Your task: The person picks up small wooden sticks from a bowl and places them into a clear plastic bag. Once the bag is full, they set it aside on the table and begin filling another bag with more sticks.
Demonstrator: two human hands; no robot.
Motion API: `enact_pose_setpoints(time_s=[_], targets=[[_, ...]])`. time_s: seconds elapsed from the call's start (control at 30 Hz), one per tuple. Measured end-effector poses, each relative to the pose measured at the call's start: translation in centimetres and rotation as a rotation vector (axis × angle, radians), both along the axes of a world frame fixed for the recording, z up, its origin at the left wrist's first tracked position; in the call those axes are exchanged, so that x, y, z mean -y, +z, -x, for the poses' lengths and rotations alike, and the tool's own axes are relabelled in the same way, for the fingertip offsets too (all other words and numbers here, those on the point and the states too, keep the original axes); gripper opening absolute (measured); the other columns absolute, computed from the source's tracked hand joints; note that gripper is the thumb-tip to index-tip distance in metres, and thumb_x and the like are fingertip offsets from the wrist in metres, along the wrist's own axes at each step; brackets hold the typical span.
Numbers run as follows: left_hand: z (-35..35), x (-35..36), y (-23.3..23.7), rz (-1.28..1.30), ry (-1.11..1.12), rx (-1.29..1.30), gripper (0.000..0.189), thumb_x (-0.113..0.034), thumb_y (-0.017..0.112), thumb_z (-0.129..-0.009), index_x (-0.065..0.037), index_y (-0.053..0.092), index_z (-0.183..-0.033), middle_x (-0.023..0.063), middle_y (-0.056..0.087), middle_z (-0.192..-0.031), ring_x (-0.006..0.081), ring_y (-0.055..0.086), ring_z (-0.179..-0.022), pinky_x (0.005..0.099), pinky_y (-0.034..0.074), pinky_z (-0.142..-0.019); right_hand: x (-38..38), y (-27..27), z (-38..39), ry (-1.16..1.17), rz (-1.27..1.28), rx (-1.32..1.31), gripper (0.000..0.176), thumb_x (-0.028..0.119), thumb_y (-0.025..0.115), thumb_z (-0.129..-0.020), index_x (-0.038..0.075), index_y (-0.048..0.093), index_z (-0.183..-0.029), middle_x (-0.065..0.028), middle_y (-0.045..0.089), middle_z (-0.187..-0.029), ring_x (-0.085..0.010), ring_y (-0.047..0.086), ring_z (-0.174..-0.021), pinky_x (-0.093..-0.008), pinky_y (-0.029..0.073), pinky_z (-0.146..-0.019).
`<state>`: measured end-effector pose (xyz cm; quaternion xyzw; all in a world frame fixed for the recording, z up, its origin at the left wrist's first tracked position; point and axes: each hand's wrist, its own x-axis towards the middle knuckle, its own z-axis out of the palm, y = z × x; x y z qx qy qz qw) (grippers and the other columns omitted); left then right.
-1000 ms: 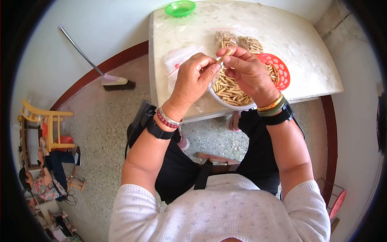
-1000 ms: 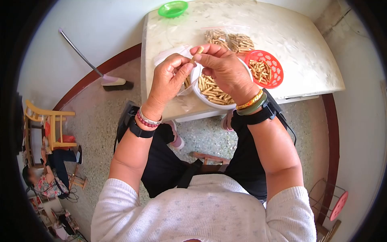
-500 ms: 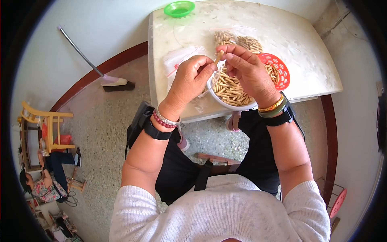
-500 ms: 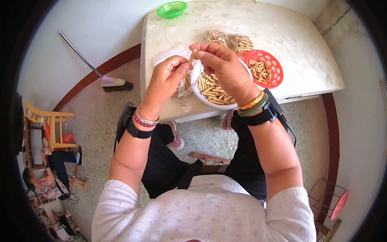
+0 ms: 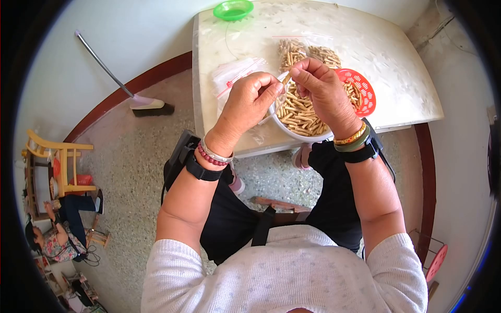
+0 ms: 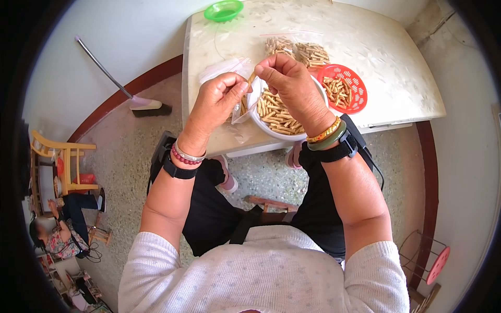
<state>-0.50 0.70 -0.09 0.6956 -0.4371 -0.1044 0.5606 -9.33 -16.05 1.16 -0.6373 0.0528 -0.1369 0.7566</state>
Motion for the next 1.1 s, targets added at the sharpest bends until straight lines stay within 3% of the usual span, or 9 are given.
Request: enact_pose_setpoints(time_s=[0.23, 0.57, 0.77, 0.87, 0.93, 1.03, 1.1], targets=[[-0.07, -0.12, 0.48, -0.045, 0.035, 0.031, 0.024, -0.018, 0.056, -0.098, 0.001, 0.065, -0.086, -0.0022, 0.054, -0.068, 0.0044, 0.046, -0.064, 0.0219, 0.040, -0.058, 0.01, 0.99, 0.40, 0.013, 0.076, -0.024, 0.016, 0.015, 0.063, -0.093, 0.005, 0.069, -0.104, 0.0069, 0.057, -0.079, -0.0020, 0.044, -0.067, -0.0174, 0.037, -0.062], [-0.30, -0.26, 0.46, -0.077, 0.025, 0.007, 0.030, -0.022, 0.052, -0.100, 0.001, 0.065, -0.085, -0.0017, 0.053, -0.066, 0.0054, 0.047, -0.061, 0.0221, 0.041, -0.057, 0.26, 0.49, 0.15, 0.019, 0.058, -0.009, 0.012, 0.015, 0.064, -0.093, 0.005, 0.068, -0.098, 0.0067, 0.058, -0.079, -0.0016, 0.044, -0.067, -0.0179, 0.037, -0.061], [0.02, -0.29, 0.86, 0.004, 0.024, -0.185, 0.032, -0.025, 0.052, -0.100, 0.001, 0.065, -0.085, -0.0024, 0.055, -0.068, 0.0048, 0.047, -0.062, 0.0210, 0.041, -0.057, 0.35, 0.34, 0.10, 0.002, 0.058, 0.010, 0.013, 0.016, 0.065, -0.093, 0.004, 0.068, -0.098, 0.0068, 0.058, -0.079, -0.0015, 0.045, -0.067, -0.0175, 0.038, -0.061], [-0.34, -0.18, 0.53, -0.055, 0.021, -0.050, 0.028, -0.022, 0.055, -0.099, 0.001, 0.065, -0.086, -0.0026, 0.056, -0.070, 0.0042, 0.047, -0.063, 0.0208, 0.040, -0.058, 0.29, 0.47, 0.13, -0.006, 0.079, 0.015, 0.012, 0.014, 0.064, -0.093, 0.004, 0.068, -0.098, 0.0071, 0.058, -0.080, -0.0014, 0.045, -0.068, -0.0175, 0.038, -0.062], [-0.36, 0.04, 0.13, 0.071, 0.080, -0.001, 0.016, -0.014, 0.064, -0.091, 0.002, 0.066, -0.087, 0.0071, 0.061, -0.070, 0.0103, 0.052, -0.058, 0.0272, 0.043, -0.054, 0.25, 0.60, 0.18, 0.000, 0.086, 0.014, 0.012, 0.014, 0.064, -0.093, 0.005, 0.068, -0.099, 0.0071, 0.058, -0.080, -0.0013, 0.046, -0.068, -0.0175, 0.038, -0.063], [-0.27, -0.08, 0.43, 0.054, 0.122, 0.160, 0.010, -0.009, 0.064, -0.092, 0.001, 0.064, -0.089, 0.0001, 0.058, -0.073, 0.0060, 0.049, -0.066, 0.0224, 0.042, -0.059, 0.25, 0.73, 0.22, 0.001, 0.087, 0.003, 0.011, 0.012, 0.063, -0.093, 0.005, 0.068, -0.100, 0.0070, 0.059, -0.082, -0.0012, 0.046, -0.070, -0.0172, 0.038, -0.064], [-0.23, -0.04, 0.34, 0.054, 0.132, 0.175, 0.009, -0.008, 0.064, -0.091, 0.001, 0.063, -0.089, 0.0013, 0.059, -0.073, 0.0069, 0.050, -0.066, 0.0229, 0.042, -0.060, 0.34, 0.78, 0.25, 0.013, 0.084, -0.001, 0.012, 0.011, 0.064, -0.092, 0.005, 0.068, -0.101, 0.0068, 0.059, -0.084, -0.0013, 0.046, -0.071, -0.0170, 0.038, -0.065]])
